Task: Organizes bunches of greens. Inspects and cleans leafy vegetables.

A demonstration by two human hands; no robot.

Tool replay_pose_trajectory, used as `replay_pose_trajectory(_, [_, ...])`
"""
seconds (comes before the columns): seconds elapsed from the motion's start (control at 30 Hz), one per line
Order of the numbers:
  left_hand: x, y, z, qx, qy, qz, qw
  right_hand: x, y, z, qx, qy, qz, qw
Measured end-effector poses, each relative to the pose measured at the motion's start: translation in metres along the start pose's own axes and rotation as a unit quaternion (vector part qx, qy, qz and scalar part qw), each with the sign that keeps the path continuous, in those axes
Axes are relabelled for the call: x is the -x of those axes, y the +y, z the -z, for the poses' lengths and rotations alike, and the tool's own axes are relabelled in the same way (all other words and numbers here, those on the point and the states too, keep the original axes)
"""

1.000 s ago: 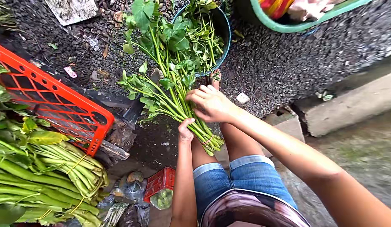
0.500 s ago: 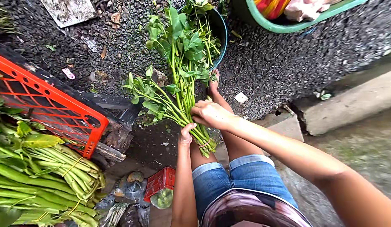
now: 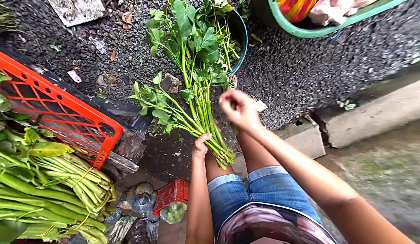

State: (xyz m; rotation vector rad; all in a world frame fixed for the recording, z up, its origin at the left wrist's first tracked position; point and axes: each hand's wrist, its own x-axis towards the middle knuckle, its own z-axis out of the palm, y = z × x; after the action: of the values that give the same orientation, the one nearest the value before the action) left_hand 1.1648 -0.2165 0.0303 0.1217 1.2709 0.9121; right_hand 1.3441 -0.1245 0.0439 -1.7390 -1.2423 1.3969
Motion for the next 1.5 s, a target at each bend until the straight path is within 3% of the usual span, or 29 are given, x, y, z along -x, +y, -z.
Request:
replay_pose_trajectory(0.07, [-0.006, 0.002, 0.006, 0.010, -0.074, -0.005, 0.997, -0.035, 0.002, 0.020, 0.121, 0.025, -0.014, 0.992])
replay_pose_trajectory(0.13, [-0.009, 0.005, 0.008, 0.004, -0.085, -0.016, 0.996, -0.048, 0.002, 0.024, 0.172, -0.001, -0.032, 0.985])
replay_pose_trajectory(0.2, [-0.013, 0.008, 0.005, -0.012, -0.048, -0.025, 0.998, -0.034, -0.010, 0.009, 0.144, -0.055, -0.019, 0.988])
replay_pose_trajectory(0.3, [-0.013, 0.006, 0.007, -0.057, -0.016, -0.018, 0.998, -0.004, -0.025, -0.026, 0.098, -0.187, -0.101, 0.972])
replay_pose_trajectory(0.47, [-0.012, 0.000, 0.017, -0.128, -0.019, -0.010, 0.992, -0.004, -0.041, -0.045, 0.161, -0.195, -0.177, 0.951])
replay_pose_trajectory(0.6, [-0.009, 0.002, 0.018, -0.154, -0.032, -0.001, 0.988, -0.022, -0.034, -0.042, 0.172, -0.313, -0.246, 0.901])
replay_pose_trajectory(0.67, [-0.009, 0.003, 0.021, -0.154, -0.034, 0.009, 0.987, -0.022, -0.024, -0.041, 0.135, -0.342, -0.250, 0.896])
replay_pose_trajectory(0.8, [-0.014, 0.009, 0.026, -0.140, -0.057, 0.015, 0.988, -0.011, -0.015, -0.043, 0.056, -0.320, -0.210, 0.922])
replay_pose_trajectory(0.93, [-0.017, 0.017, 0.028, -0.123, -0.070, -0.033, 0.989, -0.002, -0.026, -0.050, 0.051, -0.258, -0.169, 0.950])
replay_pose_trajectory(1.03, [-0.021, 0.025, 0.021, -0.115, -0.015, -0.037, 0.993, 0.008, -0.034, -0.048, 0.040, -0.139, -0.090, 0.985])
replay_pose_trajectory(1.17, [-0.030, 0.035, 0.002, -0.082, 0.004, -0.027, 0.996, -0.002, -0.032, -0.048, -0.050, 0.018, -0.067, 0.996])
replay_pose_trajectory(1.3, [-0.036, 0.036, -0.014, -0.030, -0.013, 0.005, 0.999, -0.023, -0.026, -0.043, -0.126, -0.003, -0.051, 0.991])
replay_pose_trajectory(1.43, [-0.038, 0.031, -0.027, 0.059, -0.032, 0.018, 0.998, -0.019, -0.033, -0.033, -0.235, 0.012, -0.110, 0.966])
replay_pose_trajectory(1.5, [-0.044, 0.028, -0.036, 0.109, -0.028, 0.032, 0.993, -0.011, -0.037, -0.024, -0.244, -0.048, -0.113, 0.962])
